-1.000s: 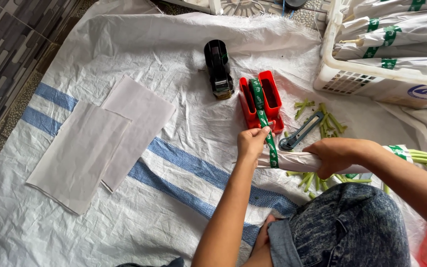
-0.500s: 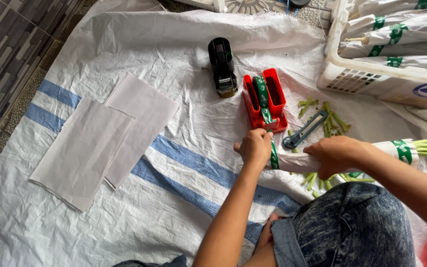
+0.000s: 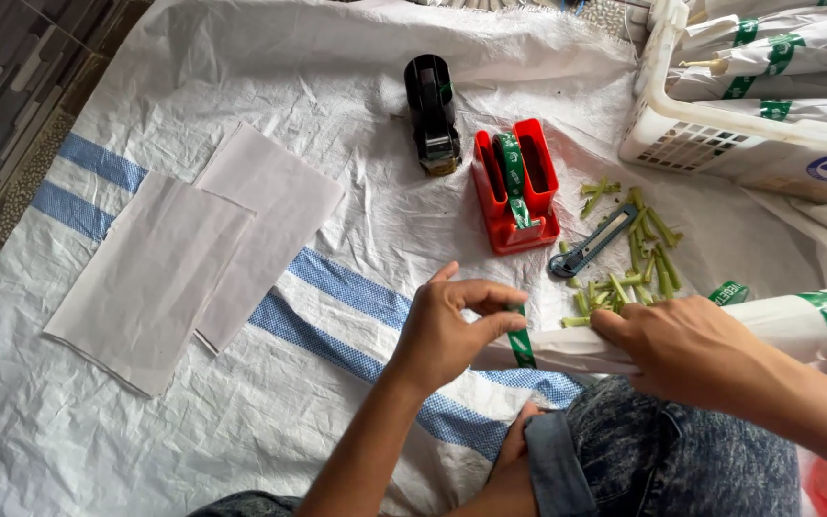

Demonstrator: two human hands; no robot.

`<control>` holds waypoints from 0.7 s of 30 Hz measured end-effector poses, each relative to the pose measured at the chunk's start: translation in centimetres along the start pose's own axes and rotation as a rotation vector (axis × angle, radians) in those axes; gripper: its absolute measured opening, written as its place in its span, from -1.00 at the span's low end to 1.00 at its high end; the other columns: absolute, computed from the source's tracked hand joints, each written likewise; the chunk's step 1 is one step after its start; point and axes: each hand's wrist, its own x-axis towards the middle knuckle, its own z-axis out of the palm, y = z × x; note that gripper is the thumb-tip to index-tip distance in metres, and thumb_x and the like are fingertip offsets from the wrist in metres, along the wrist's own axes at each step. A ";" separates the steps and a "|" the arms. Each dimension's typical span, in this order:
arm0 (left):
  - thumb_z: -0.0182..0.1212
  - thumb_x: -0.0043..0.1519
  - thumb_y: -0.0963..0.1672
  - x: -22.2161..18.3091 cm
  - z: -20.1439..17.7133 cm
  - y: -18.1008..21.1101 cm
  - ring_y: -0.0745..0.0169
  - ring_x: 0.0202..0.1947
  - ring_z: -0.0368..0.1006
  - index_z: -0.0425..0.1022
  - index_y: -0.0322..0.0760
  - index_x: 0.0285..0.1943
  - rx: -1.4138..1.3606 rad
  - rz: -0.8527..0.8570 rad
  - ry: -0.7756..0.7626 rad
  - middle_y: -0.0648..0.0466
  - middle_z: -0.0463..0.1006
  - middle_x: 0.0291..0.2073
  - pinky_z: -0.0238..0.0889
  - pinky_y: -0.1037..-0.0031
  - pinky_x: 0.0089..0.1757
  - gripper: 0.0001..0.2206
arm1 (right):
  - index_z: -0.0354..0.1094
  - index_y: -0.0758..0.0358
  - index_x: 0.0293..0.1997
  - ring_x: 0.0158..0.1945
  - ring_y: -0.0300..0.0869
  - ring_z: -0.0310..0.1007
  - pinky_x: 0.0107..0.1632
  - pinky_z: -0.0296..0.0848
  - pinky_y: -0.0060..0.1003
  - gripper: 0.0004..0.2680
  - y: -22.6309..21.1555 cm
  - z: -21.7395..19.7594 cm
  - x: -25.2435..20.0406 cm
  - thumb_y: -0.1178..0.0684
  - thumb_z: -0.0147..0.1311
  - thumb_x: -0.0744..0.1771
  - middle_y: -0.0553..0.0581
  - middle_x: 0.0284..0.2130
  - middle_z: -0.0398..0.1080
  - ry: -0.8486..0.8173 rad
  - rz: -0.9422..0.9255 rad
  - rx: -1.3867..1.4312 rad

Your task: Wrapping individual radishes in white paper and securing the wrap with green adhesive tape from a dispenser.

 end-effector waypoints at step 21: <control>0.37 0.13 -0.19 -6.1 1.3 -3.6 0.39 -0.33 0.54 0.61 -0.37 -0.14 -0.816 -0.668 -0.706 0.02 0.64 -0.33 0.35 0.66 -0.21 -0.83 | 0.07 -0.35 0.23 0.01 -0.23 0.58 0.10 0.62 -0.15 -0.35 -3.9 -1.5 -10.2 -0.42 0.51 0.14 -0.29 -0.11 0.49 0.048 -0.111 -0.107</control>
